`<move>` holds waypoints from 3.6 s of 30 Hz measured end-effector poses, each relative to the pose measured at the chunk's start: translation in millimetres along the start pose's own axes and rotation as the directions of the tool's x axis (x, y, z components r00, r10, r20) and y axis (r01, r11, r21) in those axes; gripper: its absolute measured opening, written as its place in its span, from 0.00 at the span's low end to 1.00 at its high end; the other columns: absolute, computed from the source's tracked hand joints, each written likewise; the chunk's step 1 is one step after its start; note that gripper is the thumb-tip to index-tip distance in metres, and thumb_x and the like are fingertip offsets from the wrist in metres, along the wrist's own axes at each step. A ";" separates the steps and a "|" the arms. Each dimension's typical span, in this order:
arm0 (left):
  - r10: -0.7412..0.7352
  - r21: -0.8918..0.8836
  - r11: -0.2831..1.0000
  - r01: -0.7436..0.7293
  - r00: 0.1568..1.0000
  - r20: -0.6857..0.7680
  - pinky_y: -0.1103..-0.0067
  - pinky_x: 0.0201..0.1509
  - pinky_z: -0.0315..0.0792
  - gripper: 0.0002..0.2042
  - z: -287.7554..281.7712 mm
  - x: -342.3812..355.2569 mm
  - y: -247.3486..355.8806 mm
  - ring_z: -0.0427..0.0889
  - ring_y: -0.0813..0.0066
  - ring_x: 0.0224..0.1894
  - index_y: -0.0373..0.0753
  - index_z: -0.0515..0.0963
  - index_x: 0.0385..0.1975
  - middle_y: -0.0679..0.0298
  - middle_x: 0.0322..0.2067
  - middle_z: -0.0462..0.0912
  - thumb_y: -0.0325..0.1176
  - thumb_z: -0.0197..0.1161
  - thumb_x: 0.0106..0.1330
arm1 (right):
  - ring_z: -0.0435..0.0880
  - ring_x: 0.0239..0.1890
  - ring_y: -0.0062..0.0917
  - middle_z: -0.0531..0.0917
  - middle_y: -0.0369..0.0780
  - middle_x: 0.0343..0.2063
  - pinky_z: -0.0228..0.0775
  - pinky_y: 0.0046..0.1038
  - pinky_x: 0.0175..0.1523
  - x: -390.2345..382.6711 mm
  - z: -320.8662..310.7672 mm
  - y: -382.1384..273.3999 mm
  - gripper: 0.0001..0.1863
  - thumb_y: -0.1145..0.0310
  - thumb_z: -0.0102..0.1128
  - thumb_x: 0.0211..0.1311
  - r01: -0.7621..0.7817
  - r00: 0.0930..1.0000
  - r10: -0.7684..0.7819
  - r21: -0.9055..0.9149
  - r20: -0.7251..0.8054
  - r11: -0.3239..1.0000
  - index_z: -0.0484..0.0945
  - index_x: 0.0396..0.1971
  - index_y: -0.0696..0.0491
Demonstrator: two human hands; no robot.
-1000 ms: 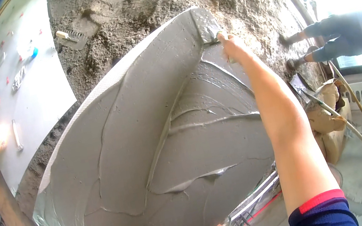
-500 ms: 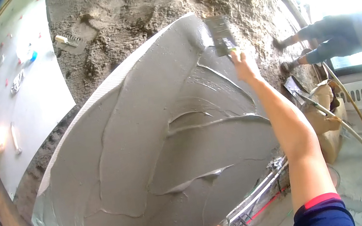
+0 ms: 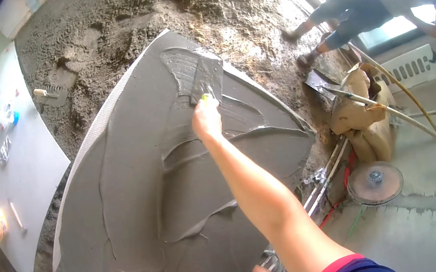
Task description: The person spreads mortar onto a large tile using a trowel and then lifts the tile.
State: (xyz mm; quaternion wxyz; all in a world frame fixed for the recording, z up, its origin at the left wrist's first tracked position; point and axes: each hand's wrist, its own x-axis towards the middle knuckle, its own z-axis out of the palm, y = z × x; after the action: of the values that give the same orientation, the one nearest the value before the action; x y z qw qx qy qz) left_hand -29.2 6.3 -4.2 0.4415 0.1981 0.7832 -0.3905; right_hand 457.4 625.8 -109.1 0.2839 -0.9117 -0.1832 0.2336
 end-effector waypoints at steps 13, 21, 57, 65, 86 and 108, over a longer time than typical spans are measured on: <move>0.072 -0.026 0.997 -0.072 0.997 -0.024 0.61 0.68 0.54 0.47 -25.2 23.3 1.1 0.60 0.48 0.66 0.35 0.58 0.66 0.45 0.64 0.61 0.73 0.36 0.59 | 0.69 0.14 0.23 0.70 0.38 0.20 0.70 0.32 0.20 -73.6 -69.1 112.7 0.21 0.46 0.41 0.69 -0.406 0.773 0.634 0.754 -0.019 0.517 0.62 0.40 0.51; 0.060 -0.023 0.998 -0.060 0.998 -0.019 0.62 0.68 0.55 0.46 -27.4 18.0 -2.3 0.60 0.47 0.66 0.34 0.58 0.65 0.44 0.63 0.62 0.72 0.37 0.60 | 0.66 0.10 0.22 0.66 0.35 0.14 0.61 0.26 0.13 -33.8 -9.0 23.7 0.21 0.46 0.39 0.69 -0.292 0.904 0.422 0.815 0.064 0.501 0.59 0.33 0.50; 0.084 -0.448 0.892 -0.067 0.996 0.017 0.63 0.66 0.58 0.43 59.8 -25.0 -28.2 0.63 0.45 0.63 0.28 0.59 0.63 0.40 0.61 0.63 0.66 0.44 0.64 | 0.81 0.29 0.50 0.79 0.59 0.32 0.71 0.45 0.40 -235.7 107.1 -15.4 0.29 0.45 0.39 0.69 0.366 0.648 -0.289 0.044 0.705 0.929 0.65 0.42 0.62; 0.036 -0.435 0.900 -0.012 0.998 0.047 0.62 0.65 0.61 0.43 63.9 -25.9 -30.2 0.65 0.44 0.62 0.29 0.59 0.63 0.39 0.60 0.64 0.66 0.46 0.63 | 0.81 0.26 0.51 0.81 0.53 0.24 0.73 0.50 0.31 -354.1 100.7 0.8 0.21 0.50 0.42 0.69 0.729 0.344 -0.392 0.020 0.853 0.684 0.62 0.39 0.56; -0.077 -0.406 0.906 0.119 0.990 0.120 0.56 0.66 0.56 0.47 27.9 -62.2 27.1 0.58 0.42 0.66 0.35 0.50 0.68 0.41 0.65 0.56 0.71 0.41 0.61 | 0.78 0.19 0.28 0.78 0.42 0.16 0.69 0.33 0.28 142.9 46.2 -114.9 0.25 0.48 0.47 0.64 0.303 0.888 -0.262 -0.053 0.377 0.952 0.78 0.26 0.57; -0.081 -0.482 0.862 0.157 0.981 0.175 0.56 0.68 0.51 0.50 78.6 -53.0 -5.2 0.53 0.41 0.68 0.38 0.45 0.70 0.44 0.67 0.53 0.74 0.38 0.58 | 0.80 0.22 0.23 0.81 0.38 0.25 0.72 0.28 0.26 -125.4 51.2 -124.6 0.21 0.55 0.49 0.67 0.714 0.335 -0.410 0.055 0.848 0.698 0.72 0.54 0.51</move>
State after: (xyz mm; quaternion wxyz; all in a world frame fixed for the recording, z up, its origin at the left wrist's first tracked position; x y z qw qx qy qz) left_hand 37.8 -56.9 19.0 0.5094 0.0003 0.8326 -0.2176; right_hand 301.9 685.6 -30.9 0.0739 -0.6055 -0.6353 0.4736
